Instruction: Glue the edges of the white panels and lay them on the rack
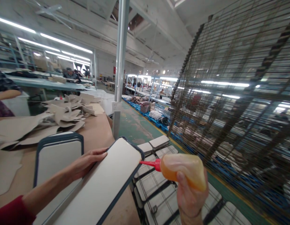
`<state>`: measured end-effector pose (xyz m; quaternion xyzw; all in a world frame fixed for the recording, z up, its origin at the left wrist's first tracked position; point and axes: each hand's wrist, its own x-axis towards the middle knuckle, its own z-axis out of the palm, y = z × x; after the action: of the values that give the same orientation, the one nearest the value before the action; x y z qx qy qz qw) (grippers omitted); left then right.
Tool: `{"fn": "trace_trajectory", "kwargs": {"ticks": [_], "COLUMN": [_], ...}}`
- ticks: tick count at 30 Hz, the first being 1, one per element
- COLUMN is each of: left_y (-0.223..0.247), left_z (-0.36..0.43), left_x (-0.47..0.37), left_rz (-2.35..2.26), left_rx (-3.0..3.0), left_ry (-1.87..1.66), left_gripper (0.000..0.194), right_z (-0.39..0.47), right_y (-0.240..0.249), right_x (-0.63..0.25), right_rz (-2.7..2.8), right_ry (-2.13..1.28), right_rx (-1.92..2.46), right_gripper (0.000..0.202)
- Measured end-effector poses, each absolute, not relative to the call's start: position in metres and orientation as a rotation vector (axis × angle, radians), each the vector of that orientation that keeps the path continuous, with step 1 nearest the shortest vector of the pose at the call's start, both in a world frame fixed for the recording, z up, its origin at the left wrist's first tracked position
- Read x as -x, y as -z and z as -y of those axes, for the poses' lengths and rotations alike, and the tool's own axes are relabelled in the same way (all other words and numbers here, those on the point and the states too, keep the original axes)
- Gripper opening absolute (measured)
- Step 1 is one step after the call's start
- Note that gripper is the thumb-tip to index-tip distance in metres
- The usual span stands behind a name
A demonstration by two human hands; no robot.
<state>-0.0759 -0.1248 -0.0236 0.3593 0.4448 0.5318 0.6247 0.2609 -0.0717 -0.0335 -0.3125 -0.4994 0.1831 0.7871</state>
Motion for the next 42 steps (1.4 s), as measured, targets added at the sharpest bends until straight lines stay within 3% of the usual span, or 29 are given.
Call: {"fn": "trace_trajectory", "kwargs": {"ticks": [13,31,37,42], "left_y": [0.029,0.034,0.038,0.044], "left_z": [0.120,0.111,0.106,0.100], "left_x": [0.074,0.076,0.081,0.083], "left_rz": [-1.020,-1.061,-1.085,-1.087], "left_rx": [-0.723,-0.693,-0.711,-0.726], "left_ry": [-1.229,-1.206,-1.145,-1.151], "left_gripper": [0.055,0.043,0.027,0.027], "right_z": [0.076,0.073,0.082,0.082], "right_y": [0.035,0.043,0.030,0.036], "right_x": [-0.240,-0.235,-0.224,-0.224], "right_rz": [0.957,1.108,1.002,1.014], "right_ry": [-0.541,-0.570,-0.708,-0.760], "right_rx": [0.653,0.720,0.662,0.676], "right_gripper": [0.050,0.030,0.030,0.030]}}
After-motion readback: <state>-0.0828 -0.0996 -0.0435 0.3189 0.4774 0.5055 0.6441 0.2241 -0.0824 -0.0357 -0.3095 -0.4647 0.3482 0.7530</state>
